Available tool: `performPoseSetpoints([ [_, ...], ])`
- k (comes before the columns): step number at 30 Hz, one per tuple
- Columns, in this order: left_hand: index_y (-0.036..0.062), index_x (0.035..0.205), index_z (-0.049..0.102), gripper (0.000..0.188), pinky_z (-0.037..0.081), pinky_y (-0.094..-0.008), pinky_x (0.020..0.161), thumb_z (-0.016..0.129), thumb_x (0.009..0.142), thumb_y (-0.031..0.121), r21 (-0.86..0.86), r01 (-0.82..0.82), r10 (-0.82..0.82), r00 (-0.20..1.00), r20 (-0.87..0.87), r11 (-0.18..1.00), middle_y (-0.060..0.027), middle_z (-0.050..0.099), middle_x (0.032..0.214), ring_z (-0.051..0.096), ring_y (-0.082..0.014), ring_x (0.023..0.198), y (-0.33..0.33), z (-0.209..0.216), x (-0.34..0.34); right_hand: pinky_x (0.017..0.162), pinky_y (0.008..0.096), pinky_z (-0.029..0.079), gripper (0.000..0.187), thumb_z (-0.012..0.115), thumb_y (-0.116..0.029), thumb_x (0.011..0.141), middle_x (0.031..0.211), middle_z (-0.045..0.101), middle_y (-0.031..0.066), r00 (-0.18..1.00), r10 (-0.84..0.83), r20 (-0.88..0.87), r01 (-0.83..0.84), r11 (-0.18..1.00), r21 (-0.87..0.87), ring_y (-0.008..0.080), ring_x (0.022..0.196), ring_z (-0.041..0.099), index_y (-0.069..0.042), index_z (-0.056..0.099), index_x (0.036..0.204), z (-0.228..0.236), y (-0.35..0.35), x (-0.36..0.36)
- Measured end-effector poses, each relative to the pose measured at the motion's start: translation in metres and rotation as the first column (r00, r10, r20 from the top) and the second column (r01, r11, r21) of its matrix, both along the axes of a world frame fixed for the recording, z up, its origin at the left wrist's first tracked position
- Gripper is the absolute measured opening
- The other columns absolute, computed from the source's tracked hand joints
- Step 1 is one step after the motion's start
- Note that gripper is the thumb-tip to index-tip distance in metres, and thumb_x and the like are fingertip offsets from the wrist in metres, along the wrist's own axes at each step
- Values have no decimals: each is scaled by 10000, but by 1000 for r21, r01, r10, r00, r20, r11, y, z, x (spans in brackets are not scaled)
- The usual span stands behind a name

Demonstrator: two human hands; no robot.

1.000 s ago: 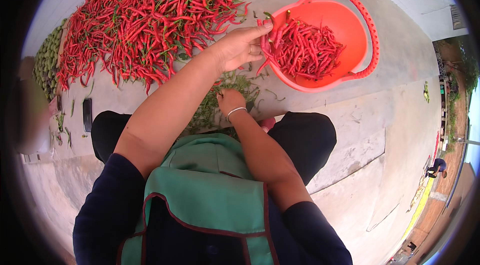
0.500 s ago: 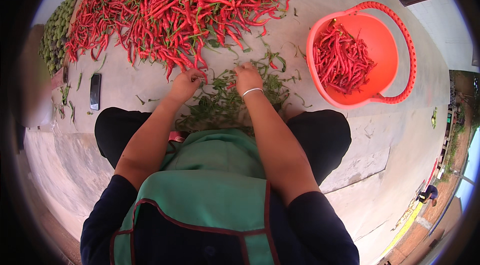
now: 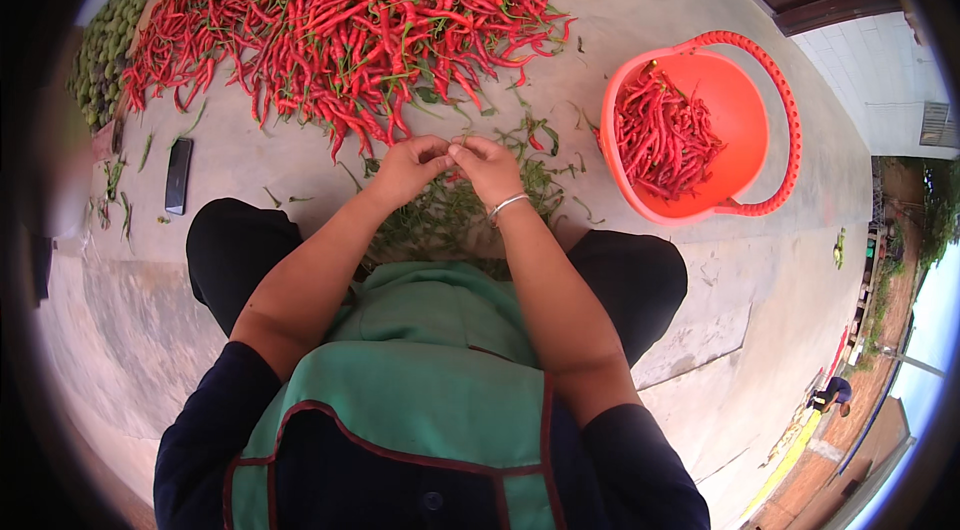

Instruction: The person sorts a pile of red chilies on the floor by hand, picking them up individually or in small bunches and placing the stems into a red bucket.

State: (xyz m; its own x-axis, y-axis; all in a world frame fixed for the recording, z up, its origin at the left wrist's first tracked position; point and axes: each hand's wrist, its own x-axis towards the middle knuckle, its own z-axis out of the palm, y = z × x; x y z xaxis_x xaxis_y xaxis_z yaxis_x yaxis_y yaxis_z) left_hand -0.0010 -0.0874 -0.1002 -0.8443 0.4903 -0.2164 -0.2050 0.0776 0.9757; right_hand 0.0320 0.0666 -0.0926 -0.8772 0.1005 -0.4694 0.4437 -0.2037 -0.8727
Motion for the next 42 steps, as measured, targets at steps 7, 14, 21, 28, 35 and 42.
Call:
performPoseSetpoints([
  [7, 0, 889, 602, 159, 448, -255, 598, 587, 833, 149, -364, 32, -132, 959, -251, 931, -29, 589, 684, 550, -98, 656, 4, -1, 16, 611, 285, 478, 87, 645, -139, 770, 771, 609, 74, 857, 342, -385, 81, 648, 757, 189, 721, 606, -73, 658, 826, 14, 0, 20],
  [14, 44, 947, 604, 194, 466, -244, 578, 597, 844, 208, -190, 58, 28, 906, 422, 980, -11, 571, 757, 556, -94, 664, 8, 20, 22, 639, 376, 474, 96, 614, -154, 776, 772, 608, 99, 828, 309, -469, 296, 470, 832, 287, 727, 587, -73, 654, 808, 16, 13, 23],
  [21, 49, 1072, 554, 307, 514, -312, 673, 577, 874, 282, 220, -190, 52, 856, 514, 957, -44, 583, 945, 628, -204, 817, 88, 70, -9, 752, 387, 482, 236, 541, -143, 794, 886, 652, 148, 966, 240, 97, -215, 534, 818, 289, 824, 621, -89, 656, 992, -44, 42, 43],
  [28, 20, 999, 590, 235, 507, -324, 658, 590, 817, 169, -399, -142, -79, 869, -488, 906, -91, 657, 840, 632, -163, 713, 13, 13, -33, 753, 409, 478, 237, 597, -188, 770, 944, 607, 166, 910, 414, -31, -197, 495, 846, 333, 835, 600, -73, 596, 977, -42, 14, 15],
  [35, 22, 944, 603, 212, 499, -283, 589, 603, 809, 187, -561, -455, 393, 889, -237, 691, -56, 625, 800, 605, -163, 686, -76, -93, -34, 825, 395, 459, 429, 631, -244, 762, 1095, 575, 165, 920, 391, -36, -169, 478, 862, 310, 958, 577, -55, 525, 1132, -70, -69, -62],
  [42, 33, 954, 591, 232, 492, -276, 626, 616, 833, 230, -486, -350, 484, 857, 180, 801, -35, 607, 796, 575, -133, 692, -71, -115, -59, 819, 379, 456, 388, 616, -234, 766, 979, 621, 163, 914, 388, 117, -359, 643, 676, 316, 922, 590, -34, 547, 1091, -86, -95, -90],
])
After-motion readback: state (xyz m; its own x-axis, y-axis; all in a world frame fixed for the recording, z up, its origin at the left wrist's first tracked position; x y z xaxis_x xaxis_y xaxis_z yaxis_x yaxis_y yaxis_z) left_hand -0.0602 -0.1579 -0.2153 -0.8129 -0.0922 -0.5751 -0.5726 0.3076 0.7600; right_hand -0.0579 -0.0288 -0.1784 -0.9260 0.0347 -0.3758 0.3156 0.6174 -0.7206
